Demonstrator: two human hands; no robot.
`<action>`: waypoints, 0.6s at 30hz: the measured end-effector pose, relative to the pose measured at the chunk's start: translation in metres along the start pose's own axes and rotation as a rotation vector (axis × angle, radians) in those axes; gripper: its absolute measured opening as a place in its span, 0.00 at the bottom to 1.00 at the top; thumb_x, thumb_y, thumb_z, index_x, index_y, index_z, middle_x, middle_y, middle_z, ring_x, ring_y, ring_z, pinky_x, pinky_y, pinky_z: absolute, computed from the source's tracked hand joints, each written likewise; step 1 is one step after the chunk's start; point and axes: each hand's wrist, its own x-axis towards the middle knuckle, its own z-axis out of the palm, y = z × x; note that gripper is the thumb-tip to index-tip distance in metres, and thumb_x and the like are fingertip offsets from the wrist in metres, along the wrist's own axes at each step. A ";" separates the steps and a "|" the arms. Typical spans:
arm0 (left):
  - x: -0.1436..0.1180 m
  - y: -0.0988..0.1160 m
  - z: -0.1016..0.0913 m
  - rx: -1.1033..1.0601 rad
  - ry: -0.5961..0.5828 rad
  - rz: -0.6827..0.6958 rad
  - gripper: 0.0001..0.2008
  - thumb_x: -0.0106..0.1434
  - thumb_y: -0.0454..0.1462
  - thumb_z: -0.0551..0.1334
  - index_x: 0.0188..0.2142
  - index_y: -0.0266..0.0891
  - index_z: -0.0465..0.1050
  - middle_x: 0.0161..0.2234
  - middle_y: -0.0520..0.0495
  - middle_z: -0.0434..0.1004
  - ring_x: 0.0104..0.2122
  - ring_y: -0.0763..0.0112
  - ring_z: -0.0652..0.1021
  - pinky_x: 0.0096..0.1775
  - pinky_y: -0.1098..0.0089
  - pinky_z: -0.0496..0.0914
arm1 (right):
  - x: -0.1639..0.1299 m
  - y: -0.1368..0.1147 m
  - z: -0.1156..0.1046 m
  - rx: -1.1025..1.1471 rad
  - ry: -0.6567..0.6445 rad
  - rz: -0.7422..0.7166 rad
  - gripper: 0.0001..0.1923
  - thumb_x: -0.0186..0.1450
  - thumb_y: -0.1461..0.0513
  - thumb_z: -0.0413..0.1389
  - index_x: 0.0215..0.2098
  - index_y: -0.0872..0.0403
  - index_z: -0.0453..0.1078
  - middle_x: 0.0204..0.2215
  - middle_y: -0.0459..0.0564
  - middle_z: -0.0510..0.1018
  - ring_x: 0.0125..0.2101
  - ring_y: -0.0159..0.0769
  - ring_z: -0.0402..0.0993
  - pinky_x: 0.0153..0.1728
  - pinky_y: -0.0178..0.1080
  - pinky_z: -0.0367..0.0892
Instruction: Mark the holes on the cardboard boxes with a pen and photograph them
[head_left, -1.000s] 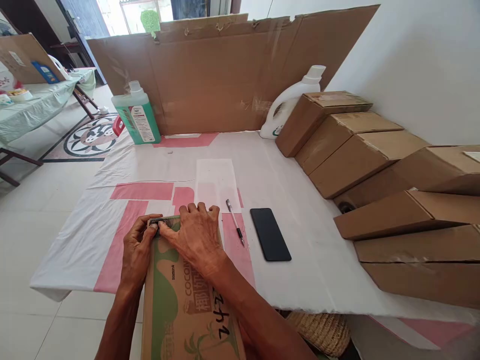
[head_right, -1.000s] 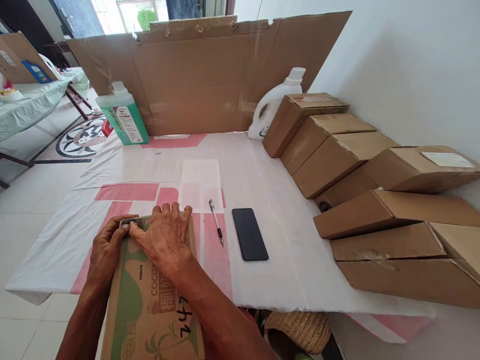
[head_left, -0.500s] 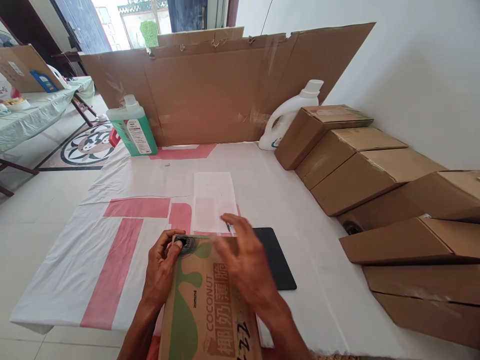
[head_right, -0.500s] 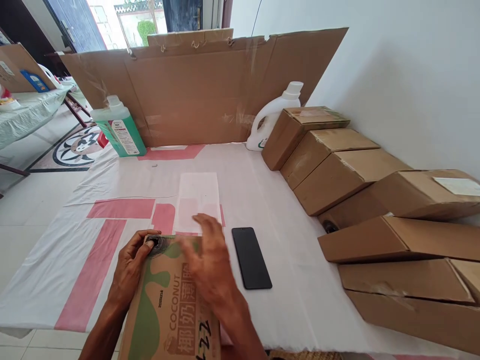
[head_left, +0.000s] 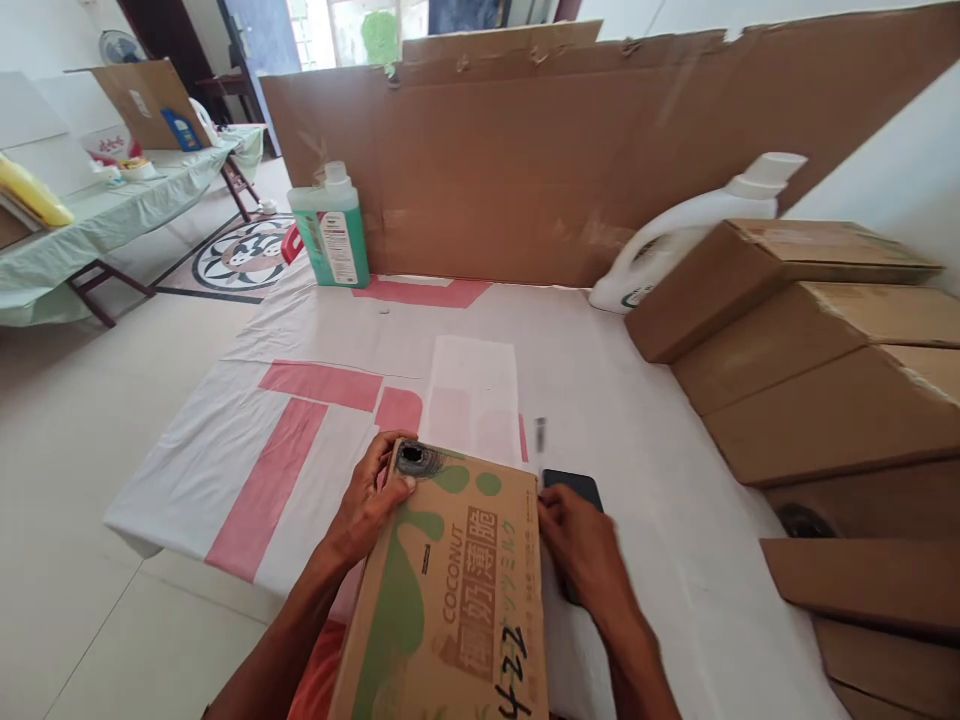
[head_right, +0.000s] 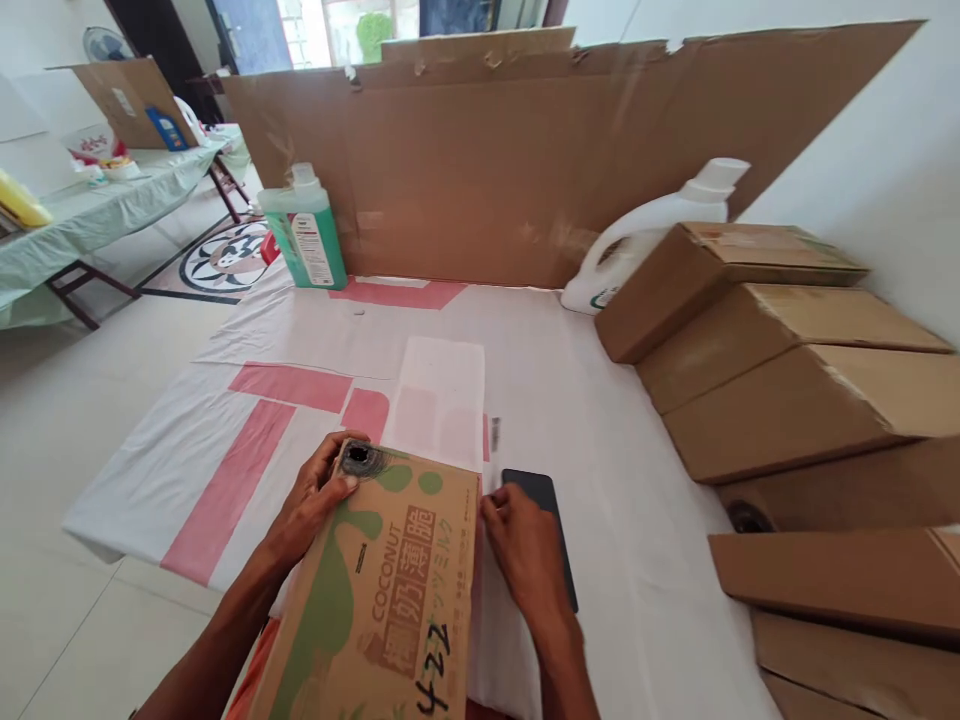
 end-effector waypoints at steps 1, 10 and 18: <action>0.001 -0.003 0.001 0.031 0.013 0.004 0.21 0.63 0.43 0.63 0.55 0.42 0.69 0.51 0.43 0.76 0.54 0.53 0.76 0.48 0.63 0.71 | 0.002 -0.006 -0.008 -0.014 0.078 0.038 0.12 0.59 0.51 0.59 0.24 0.48 0.70 0.18 0.51 0.79 0.19 0.45 0.75 0.23 0.42 0.63; 0.078 0.020 -0.028 0.331 -0.286 0.032 0.20 0.60 0.53 0.67 0.39 0.40 0.79 0.39 0.42 0.81 0.42 0.53 0.82 0.48 0.58 0.74 | -0.011 -0.105 0.003 0.599 -0.127 -0.121 0.10 0.68 0.52 0.63 0.38 0.50 0.76 0.27 0.46 0.82 0.25 0.36 0.79 0.28 0.37 0.75; 0.088 0.026 -0.037 0.364 -0.199 0.162 0.21 0.69 0.52 0.60 0.51 0.42 0.78 0.54 0.39 0.79 0.56 0.52 0.77 0.60 0.53 0.67 | 0.001 -0.093 0.034 0.603 -0.226 -0.067 0.13 0.70 0.50 0.61 0.39 0.51 0.79 0.30 0.48 0.83 0.30 0.37 0.81 0.31 0.37 0.75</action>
